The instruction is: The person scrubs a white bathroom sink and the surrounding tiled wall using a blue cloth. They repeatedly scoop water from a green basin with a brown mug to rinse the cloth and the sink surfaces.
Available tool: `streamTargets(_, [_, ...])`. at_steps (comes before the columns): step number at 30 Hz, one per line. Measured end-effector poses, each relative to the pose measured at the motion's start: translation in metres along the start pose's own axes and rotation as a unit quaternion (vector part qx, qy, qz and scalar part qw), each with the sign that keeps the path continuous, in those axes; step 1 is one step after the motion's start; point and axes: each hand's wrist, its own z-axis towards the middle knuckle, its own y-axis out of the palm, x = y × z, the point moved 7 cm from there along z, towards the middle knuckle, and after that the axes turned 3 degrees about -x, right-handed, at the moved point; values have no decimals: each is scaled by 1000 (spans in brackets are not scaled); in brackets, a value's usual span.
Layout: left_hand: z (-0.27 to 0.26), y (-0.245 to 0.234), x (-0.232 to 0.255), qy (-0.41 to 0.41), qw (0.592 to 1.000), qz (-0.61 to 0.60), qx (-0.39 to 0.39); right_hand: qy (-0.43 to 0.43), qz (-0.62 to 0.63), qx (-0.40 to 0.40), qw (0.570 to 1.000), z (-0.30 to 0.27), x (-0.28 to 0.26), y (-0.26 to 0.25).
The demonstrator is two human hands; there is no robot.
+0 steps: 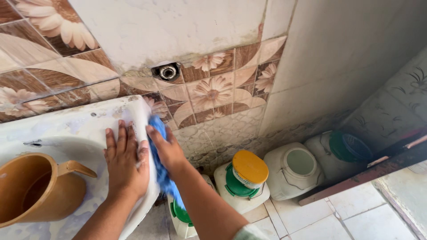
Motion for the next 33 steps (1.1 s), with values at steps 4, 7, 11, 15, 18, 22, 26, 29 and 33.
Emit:
streamTargets(4, [2, -4, 7, -9, 1000, -11, -1, 10, 16, 26, 999, -13, 23, -9])
streamTargets(7, [1, -7, 5, -14, 1000, -20, 0, -84, -78, 55, 992, 4, 1, -3])
streamTargets(11, [-2, -5, 4, -20, 999, -32, -11, -87, -83, 43, 992, 48, -26, 8])
streamTargets(15, [0, -9, 7, -5, 1000, -21, 6, 23, -70, 50, 996, 42, 1, -2])
streamTargets(18, [1, -7, 5, -25, 999, -32, -13, 4, -97, 80, 992, 15, 22, -11])
streamTargets(22, [2, -4, 3, -20, 999, -32, -8, -299, -124, 12, 946, 6, -20, 12])
streamTargets(26, [-1, -3, 1, -22, 999, -36, -19, -293, -115, -13, 949, 47, -41, 18])
streamTargets(29, [1, -5, 3, -29, 999, -39, -23, -187, -58, 4, 981, 59, -16, 6])
streamTargets(33, [0, -10, 8, -17, 999, -47, -16, -41, 8, 67, 997, 16, 50, -13])
